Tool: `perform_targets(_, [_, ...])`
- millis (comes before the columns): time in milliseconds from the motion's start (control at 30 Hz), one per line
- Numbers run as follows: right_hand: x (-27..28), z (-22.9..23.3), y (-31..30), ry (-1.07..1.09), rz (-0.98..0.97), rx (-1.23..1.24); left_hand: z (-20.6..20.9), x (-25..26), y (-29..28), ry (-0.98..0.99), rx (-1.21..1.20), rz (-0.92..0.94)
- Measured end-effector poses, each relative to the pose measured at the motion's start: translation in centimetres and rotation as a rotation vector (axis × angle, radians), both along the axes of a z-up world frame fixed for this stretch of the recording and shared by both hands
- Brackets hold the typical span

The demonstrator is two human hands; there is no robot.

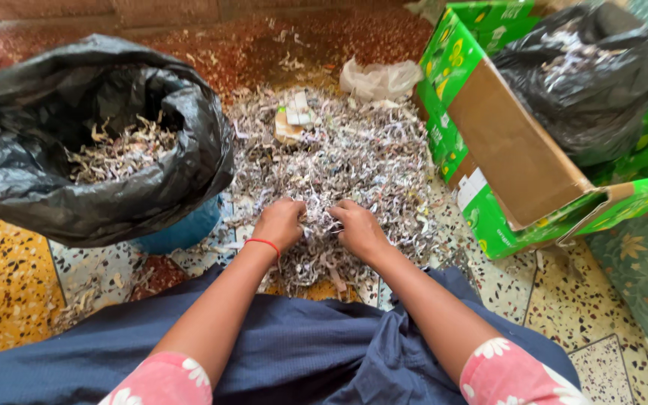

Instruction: The person sits on the floor and gathers shredded paper-like material from a pile, placing it into a black plastic bag inside a blue bucket. The person repeatedly scoops and transfers the material by hand.

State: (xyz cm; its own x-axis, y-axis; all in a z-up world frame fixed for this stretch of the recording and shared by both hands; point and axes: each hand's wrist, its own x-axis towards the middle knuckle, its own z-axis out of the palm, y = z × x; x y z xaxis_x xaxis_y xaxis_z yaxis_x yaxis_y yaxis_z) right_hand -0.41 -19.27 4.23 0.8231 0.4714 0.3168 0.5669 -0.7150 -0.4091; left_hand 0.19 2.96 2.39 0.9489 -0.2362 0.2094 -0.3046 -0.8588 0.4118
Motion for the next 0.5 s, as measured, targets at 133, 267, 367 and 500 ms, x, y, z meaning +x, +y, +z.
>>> perform_targets(133, [0.7, 3.9, -1.0, -0.030, -0.064, 0.075, 4.4, 0.5, 0.6, -0.074, -0.027, -0.052])
perform_targets(267, [1.0, 10.4, -2.1, -0.069, -0.047, 0.058, 11.0, 1.0, 0.3, -0.154, 0.003, -0.140])
perform_targets(367, [0.7, 16.1, -2.6, -0.111, -0.023, 0.002, 16.8, 1.0, 0.0, -0.195, -0.002, -0.193])
perform_targets(500, [-0.2, 23.7, -2.7, 0.025, -0.004, -0.109, 24.8, 0.8, -0.1, -0.210, 0.078, -0.261])
